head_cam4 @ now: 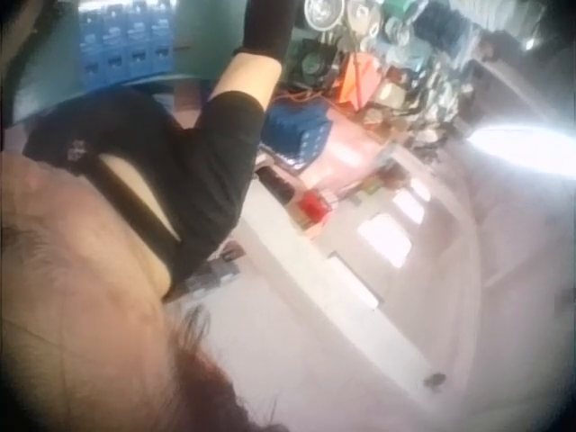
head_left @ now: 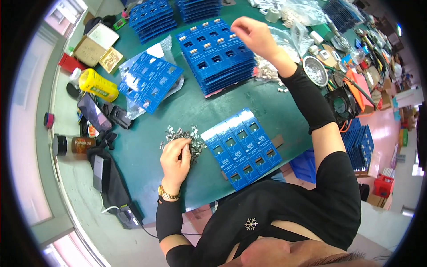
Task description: The person places small electronic components by hand into designated slots on blue plastic trays.
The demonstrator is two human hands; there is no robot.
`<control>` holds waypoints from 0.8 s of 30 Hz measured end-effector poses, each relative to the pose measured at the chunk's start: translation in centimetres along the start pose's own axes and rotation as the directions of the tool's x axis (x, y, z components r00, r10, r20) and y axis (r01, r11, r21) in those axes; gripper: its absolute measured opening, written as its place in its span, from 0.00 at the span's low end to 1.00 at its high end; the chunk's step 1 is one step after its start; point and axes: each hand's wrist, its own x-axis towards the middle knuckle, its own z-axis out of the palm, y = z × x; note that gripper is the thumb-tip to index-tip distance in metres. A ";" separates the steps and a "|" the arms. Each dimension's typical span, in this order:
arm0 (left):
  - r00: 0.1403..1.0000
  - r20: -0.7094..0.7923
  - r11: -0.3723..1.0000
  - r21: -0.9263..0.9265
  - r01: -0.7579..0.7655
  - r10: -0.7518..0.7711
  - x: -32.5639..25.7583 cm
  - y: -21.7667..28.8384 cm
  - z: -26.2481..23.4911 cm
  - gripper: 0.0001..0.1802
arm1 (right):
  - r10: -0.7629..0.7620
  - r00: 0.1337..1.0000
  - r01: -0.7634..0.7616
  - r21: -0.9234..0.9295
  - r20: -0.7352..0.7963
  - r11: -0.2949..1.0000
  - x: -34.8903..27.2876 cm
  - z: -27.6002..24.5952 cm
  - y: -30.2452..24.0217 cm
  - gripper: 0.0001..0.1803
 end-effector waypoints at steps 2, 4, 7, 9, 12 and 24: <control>0.999 0.011 0.999 0.013 -0.046 0.046 0.2 0.3 0.1 0.06 | -0.042 0.998 0.040 0.039 0.045 0.998 -1.7 -0.9 0.2 0.06; 0.998 0.017 0.997 0.045 -0.058 0.057 0.5 0.5 0.3 0.06 | -0.024 1.000 0.022 0.214 0.006 0.977 -3.9 -1.2 0.0 0.09; 0.997 0.025 0.997 0.045 -0.069 0.068 0.4 0.3 0.7 0.07 | -0.057 0.990 0.040 0.126 0.127 0.991 -6.2 -2.8 -1.7 0.08; 0.987 0.120 0.981 0.148 -0.122 0.105 0.3 -0.8 0.6 0.13 | -0.109 0.992 0.101 0.121 0.060 0.987 -7.4 -3.1 -1.7 0.06; 0.965 0.220 0.929 0.306 -0.207 0.142 0.6 0.6 0.8 0.20 | -0.026 0.999 0.020 0.132 0.047 0.991 -8.4 -4.3 -2.8 0.06; 0.965 0.226 0.887 0.407 -0.218 0.133 0.0 -1.5 2.1 0.13 | 0.200 0.951 -0.285 0.415 0.236 0.864 -13.4 -5.7 -3.5 0.04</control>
